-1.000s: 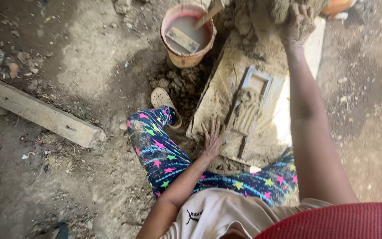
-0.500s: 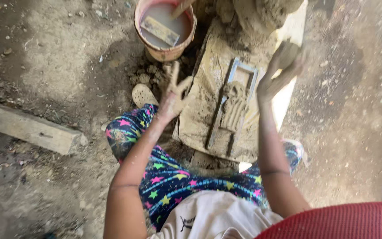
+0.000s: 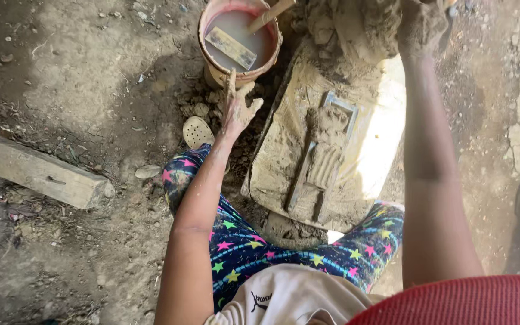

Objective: The person shapes wet clay into rectangular blocks using a wooden mold, pressing the clay into the frame by hand and smoothing it with a flat wooden tool before lifting the mold to reveal the formed brick.

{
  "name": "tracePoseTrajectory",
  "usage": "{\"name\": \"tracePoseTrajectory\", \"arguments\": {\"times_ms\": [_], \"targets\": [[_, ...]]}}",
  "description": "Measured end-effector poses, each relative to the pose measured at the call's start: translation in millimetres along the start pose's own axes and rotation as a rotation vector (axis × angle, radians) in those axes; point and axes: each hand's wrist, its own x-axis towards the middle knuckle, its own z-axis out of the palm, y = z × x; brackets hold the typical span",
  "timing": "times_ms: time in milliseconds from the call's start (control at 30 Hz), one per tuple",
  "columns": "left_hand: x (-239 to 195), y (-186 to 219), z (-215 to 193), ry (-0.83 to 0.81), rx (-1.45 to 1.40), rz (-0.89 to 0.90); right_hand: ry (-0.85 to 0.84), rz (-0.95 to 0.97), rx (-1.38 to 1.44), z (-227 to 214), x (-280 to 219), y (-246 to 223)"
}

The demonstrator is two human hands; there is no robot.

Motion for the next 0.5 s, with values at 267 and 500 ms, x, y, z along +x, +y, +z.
{"name": "tracePoseTrajectory", "arguments": {"times_ms": [267,500], "targets": [[5,-6,4,0.055,0.012,0.058,0.276,-0.156,0.091,-47,12,-18],[9,-10,23,0.029,-0.012,0.018,0.421,-0.242,-0.023,-65,35,0]]}}
